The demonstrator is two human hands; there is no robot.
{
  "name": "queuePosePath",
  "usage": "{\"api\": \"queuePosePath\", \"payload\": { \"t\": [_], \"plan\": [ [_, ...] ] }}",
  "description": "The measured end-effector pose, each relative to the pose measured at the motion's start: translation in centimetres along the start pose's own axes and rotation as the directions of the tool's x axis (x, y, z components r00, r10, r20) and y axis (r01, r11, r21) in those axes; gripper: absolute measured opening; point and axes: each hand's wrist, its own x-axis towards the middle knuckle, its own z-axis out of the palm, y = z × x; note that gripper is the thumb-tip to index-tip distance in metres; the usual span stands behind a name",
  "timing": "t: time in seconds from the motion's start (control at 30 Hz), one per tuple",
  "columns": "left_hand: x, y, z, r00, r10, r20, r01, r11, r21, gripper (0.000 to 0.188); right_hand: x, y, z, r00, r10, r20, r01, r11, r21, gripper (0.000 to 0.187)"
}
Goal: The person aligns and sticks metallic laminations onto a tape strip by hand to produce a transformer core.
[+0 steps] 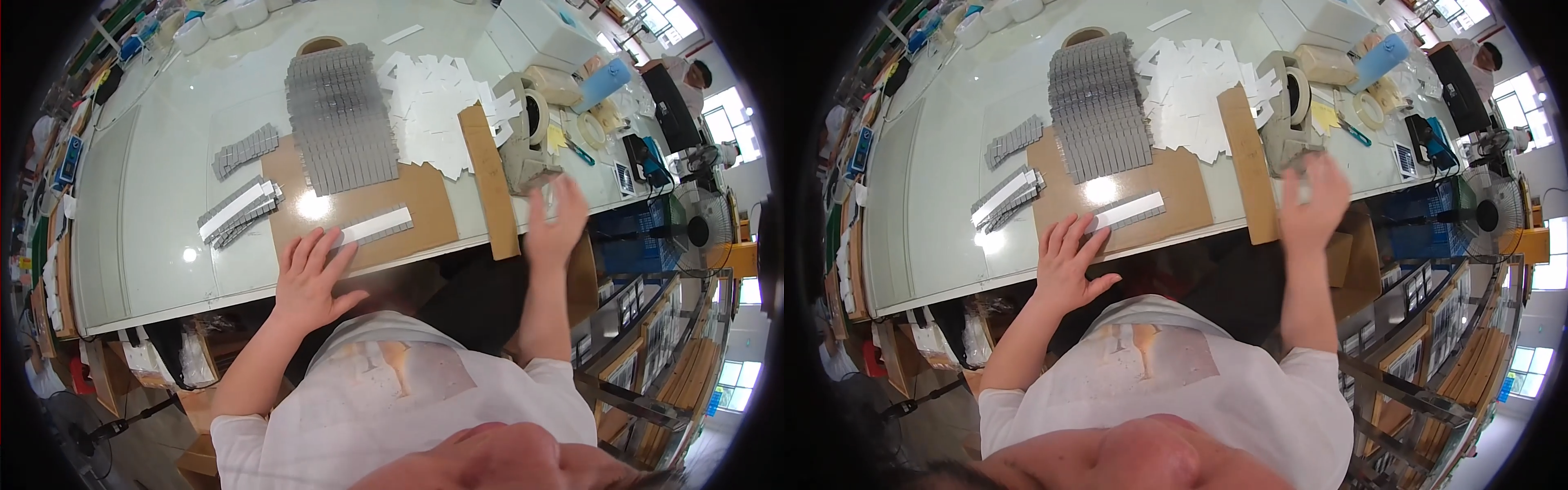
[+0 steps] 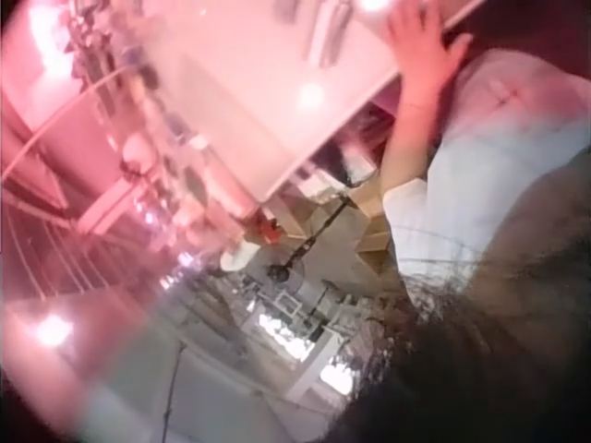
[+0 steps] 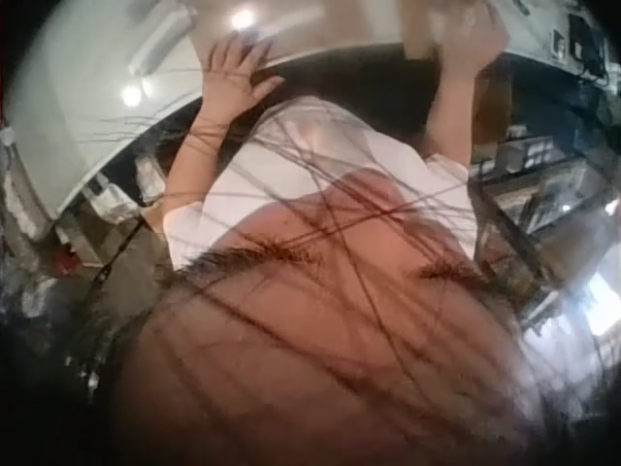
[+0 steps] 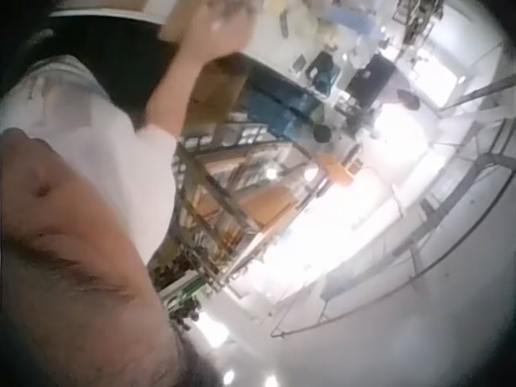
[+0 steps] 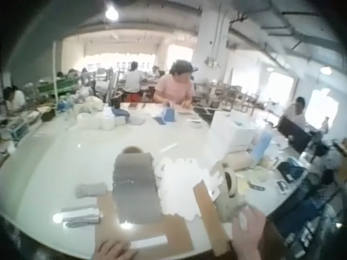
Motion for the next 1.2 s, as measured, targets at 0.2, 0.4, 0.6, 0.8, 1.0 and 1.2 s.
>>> {"api": "queuePosePath", "payload": {
  "t": [0.2,0.4,0.6,0.8,1.0,1.2],
  "plan": [
    [-0.3,-0.6,-0.1,0.995,0.051,-0.089,-0.054,0.998,-0.035,0.064,4.7,8.0,2.9,0.669,0.549,0.501,-0.730,0.612,0.304,0.025],
    [-1.8,-1.4,1.7,0.932,0.145,-0.331,-0.173,0.983,-0.056,0.040,6.3,12.6,4.7,0.642,0.335,0.689,-0.722,0.566,0.397,0.015],
    [-1.1,-1.3,1.8,0.933,0.112,-0.341,-0.144,0.987,-0.068,0.041,6.7,6.3,-0.2,0.726,0.420,0.544,-0.600,0.773,0.204,0.020],
    [-1.0,-0.9,1.3,0.950,0.108,-0.294,-0.115,0.993,-0.008,0.047,2.1,9.0,1.0,0.700,0.489,0.520,-0.689,0.652,0.315,0.016],
    [-1.1,-1.2,1.9,0.965,0.073,-0.252,-0.084,0.996,-0.033,0.050,-2.3,-0.1,-0.7,0.576,0.434,0.692,-0.816,0.358,0.454,0.010],
    [-1.2,-0.9,1.5,0.960,0.069,-0.272,-0.073,0.997,-0.003,0.049,-5.7,-13.6,0.4,0.314,-0.013,0.949,-0.909,-0.291,0.297,0.017]
  ]
}}
